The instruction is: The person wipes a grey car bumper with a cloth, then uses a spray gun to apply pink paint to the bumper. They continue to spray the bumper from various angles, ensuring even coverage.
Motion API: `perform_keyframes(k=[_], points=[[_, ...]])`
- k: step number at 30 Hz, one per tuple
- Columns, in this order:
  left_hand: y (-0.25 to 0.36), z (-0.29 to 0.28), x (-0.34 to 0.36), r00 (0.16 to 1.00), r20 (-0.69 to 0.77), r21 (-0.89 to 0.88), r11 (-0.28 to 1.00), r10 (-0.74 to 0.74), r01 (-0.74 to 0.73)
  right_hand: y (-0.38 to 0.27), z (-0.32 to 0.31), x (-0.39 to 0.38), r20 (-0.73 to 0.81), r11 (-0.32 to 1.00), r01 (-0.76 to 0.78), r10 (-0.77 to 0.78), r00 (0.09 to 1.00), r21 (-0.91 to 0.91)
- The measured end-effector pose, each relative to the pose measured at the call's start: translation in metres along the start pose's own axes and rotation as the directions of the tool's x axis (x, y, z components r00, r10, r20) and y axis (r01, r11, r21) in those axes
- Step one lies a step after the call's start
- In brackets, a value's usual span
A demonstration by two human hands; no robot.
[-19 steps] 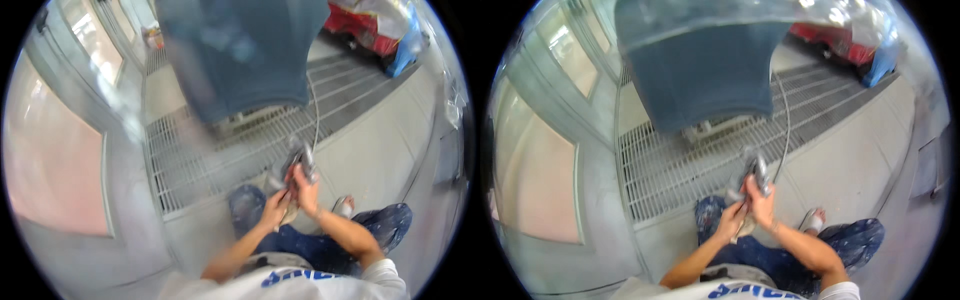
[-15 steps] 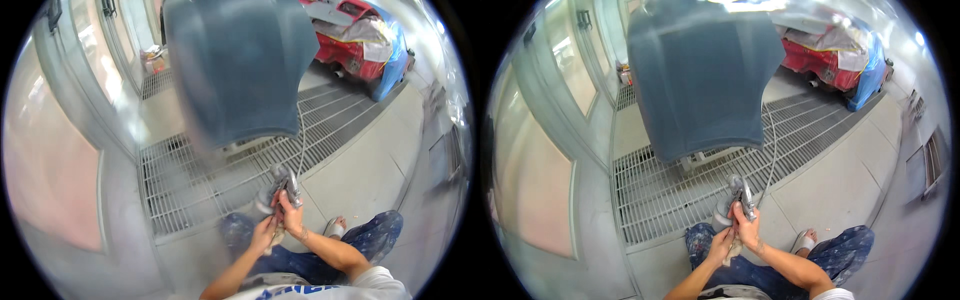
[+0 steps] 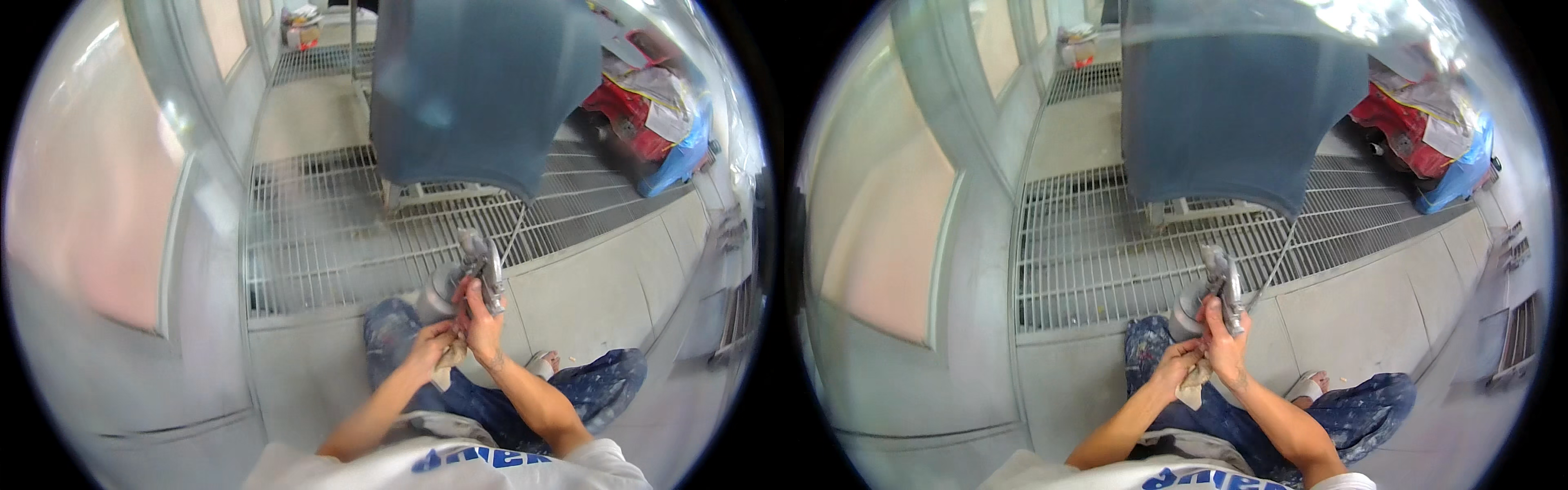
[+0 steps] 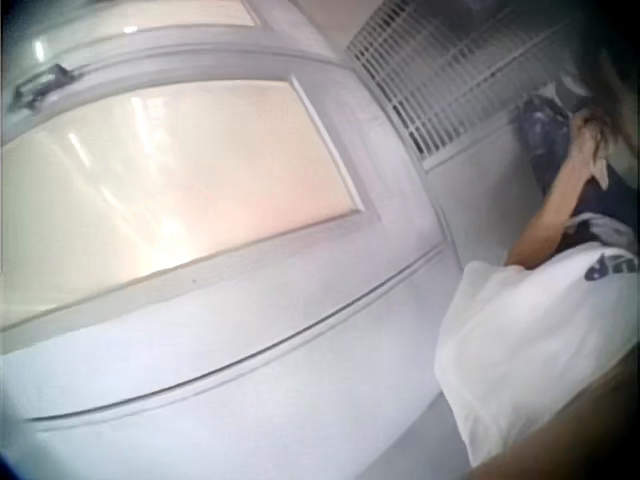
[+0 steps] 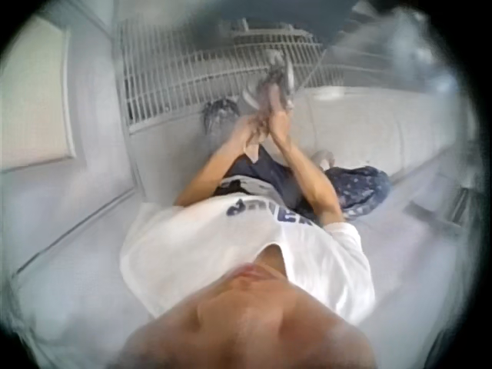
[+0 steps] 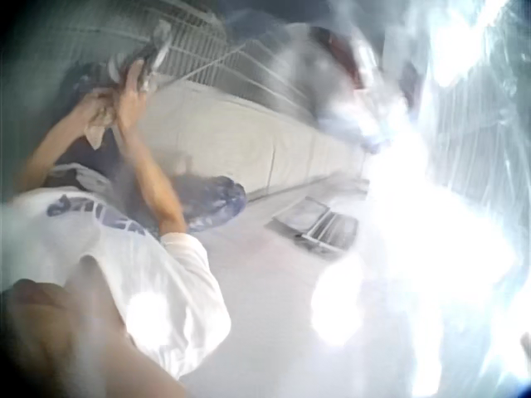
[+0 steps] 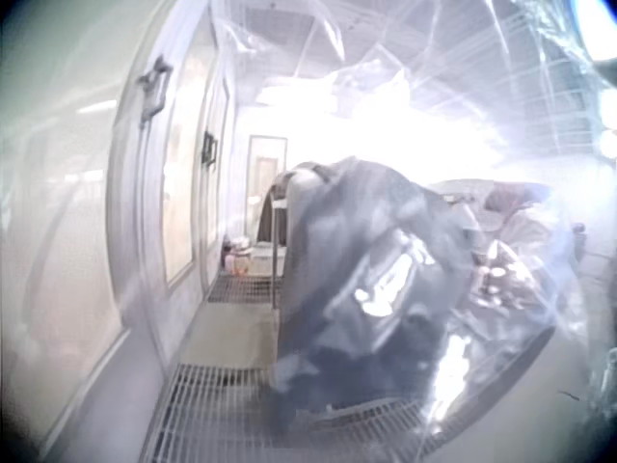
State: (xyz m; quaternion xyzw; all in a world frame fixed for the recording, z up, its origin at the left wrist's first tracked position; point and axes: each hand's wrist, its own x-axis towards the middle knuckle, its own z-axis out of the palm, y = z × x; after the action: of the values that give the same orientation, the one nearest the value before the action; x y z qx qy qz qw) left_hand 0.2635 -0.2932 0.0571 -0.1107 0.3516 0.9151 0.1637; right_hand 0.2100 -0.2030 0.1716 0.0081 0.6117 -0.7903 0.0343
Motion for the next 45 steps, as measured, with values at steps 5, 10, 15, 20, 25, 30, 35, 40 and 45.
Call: perform_keyframes(k=[5, 10, 15, 20, 25, 30, 35, 40, 45], points=[[0.009, -0.033, -0.015, 0.992, -0.063, -0.238, 0.963, 0.111, -0.123, 0.014, 0.048, 0.000, 0.176, 0.986, 0.092, -0.068, 0.982, -0.136], [0.016, -0.016, -0.028, 0.981, -0.161, -0.226, 0.963, 0.109, -0.144, 0.015, 0.055, 0.003, 0.278, 0.964, 0.151, -0.086, 0.957, -0.219], [-0.015, -0.002, -0.015, 1.000, -0.016, -0.196, 0.980, 0.019, -0.022, 0.002, 0.016, -0.005, 0.112, 0.976, 0.021, 0.003, 0.994, -0.216], [-0.019, 0.029, -0.006, 0.991, 0.094, -0.061, 0.993, -0.098, 0.104, -0.005, -0.032, -0.007, -0.051, 0.988, 0.017, -0.025, 0.998, -0.153], [-0.032, 0.027, 0.020, 0.963, 0.137, 0.074, 0.972, -0.233, 0.224, 0.000, -0.049, -0.003, -0.256, 0.984, 0.005, -0.051, 0.965, -0.180], [-0.036, 0.017, 0.029, 0.952, 0.050, -0.018, 0.952, -0.303, 0.304, 0.010, -0.050, 0.015, -0.203, 0.974, -0.130, 0.092, 0.975, -0.183], [-0.049, 0.013, 0.036, 0.956, -0.003, -0.135, 0.948, -0.292, 0.289, 0.030, -0.061, 0.033, -0.221, 0.954, -0.238, 0.196, 0.955, -0.183], [-0.046, 0.020, 0.040, 0.949, -0.031, -0.118, 0.944, -0.314, 0.308, 0.038, -0.066, 0.038, -0.302, 0.967, -0.205, 0.151, 0.941, -0.154], [-0.052, 0.004, 0.048, 0.941, 0.047, -0.066, 0.939, -0.334, 0.336, 0.046, -0.071, 0.038, -0.319, 0.968, -0.156, 0.087, 0.944, -0.196]])
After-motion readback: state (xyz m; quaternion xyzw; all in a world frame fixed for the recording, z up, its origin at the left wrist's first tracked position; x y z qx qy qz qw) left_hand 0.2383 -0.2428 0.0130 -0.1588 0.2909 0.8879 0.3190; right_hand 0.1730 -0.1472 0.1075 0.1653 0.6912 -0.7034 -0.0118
